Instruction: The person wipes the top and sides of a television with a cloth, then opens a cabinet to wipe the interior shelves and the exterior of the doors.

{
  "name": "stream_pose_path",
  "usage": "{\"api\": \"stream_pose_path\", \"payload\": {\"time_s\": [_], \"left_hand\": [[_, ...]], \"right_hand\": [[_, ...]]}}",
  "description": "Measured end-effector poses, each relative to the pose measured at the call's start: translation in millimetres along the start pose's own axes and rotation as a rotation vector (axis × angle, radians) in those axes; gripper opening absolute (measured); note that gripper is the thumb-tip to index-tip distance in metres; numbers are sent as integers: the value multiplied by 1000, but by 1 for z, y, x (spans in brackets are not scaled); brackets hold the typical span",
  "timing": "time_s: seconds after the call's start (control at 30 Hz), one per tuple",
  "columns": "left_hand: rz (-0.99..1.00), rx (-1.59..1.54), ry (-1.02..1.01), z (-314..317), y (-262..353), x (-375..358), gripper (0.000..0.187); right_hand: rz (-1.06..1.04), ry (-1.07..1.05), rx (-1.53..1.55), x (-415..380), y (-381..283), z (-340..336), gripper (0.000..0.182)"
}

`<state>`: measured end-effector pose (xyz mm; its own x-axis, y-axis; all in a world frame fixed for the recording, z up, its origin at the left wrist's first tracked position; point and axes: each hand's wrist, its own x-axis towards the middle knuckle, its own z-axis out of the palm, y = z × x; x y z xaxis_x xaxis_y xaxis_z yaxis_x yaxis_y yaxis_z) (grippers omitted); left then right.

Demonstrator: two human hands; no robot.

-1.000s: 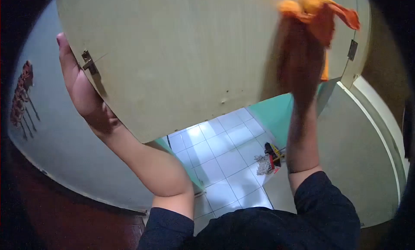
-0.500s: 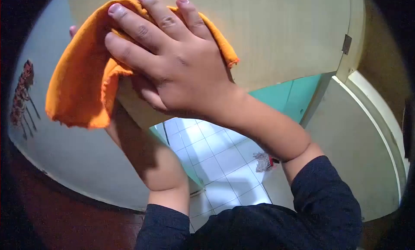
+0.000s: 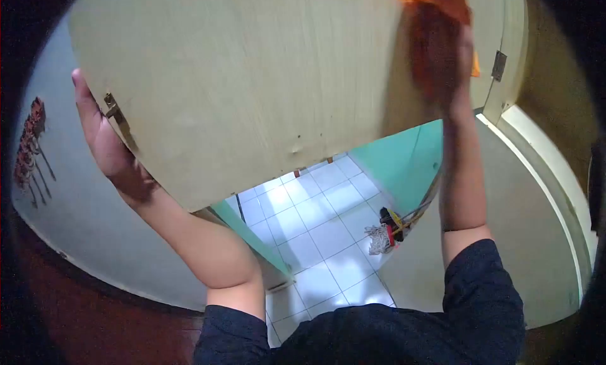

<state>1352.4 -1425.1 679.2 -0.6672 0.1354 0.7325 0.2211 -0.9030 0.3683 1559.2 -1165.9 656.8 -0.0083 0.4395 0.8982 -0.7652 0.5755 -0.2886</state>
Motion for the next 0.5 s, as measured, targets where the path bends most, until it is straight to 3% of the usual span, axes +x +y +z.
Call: {"api": "stream_pose_path", "payload": {"time_s": [0.03, 0.1, 0.2, 0.33, 0.4, 0.5], "left_hand": [[-175, -329, -411, -26, -2, 17, 39], [-348, -658, -822, -49, -4, 31, 39], [258, 205, -146, -25, 0, 5, 39], [387, 486, 49, -11, 3, -7, 39], [422, 495, 25, -13, 2, -7, 38], [419, 434, -62, -14, 1, -9, 39]], "right_hand": [[-3, -5, 2, 5, -1, -17, 14], [-184, 53, -265, 16, -6, -57, 25], [-395, 66, -747, 56, 13, -168, 42], [-278, 202, -756, 37, -9, -159, 35], [-250, 178, -916, 33, -9, -155, 34], [-317, 191, -806, 24, 2, -133, 32]]}}
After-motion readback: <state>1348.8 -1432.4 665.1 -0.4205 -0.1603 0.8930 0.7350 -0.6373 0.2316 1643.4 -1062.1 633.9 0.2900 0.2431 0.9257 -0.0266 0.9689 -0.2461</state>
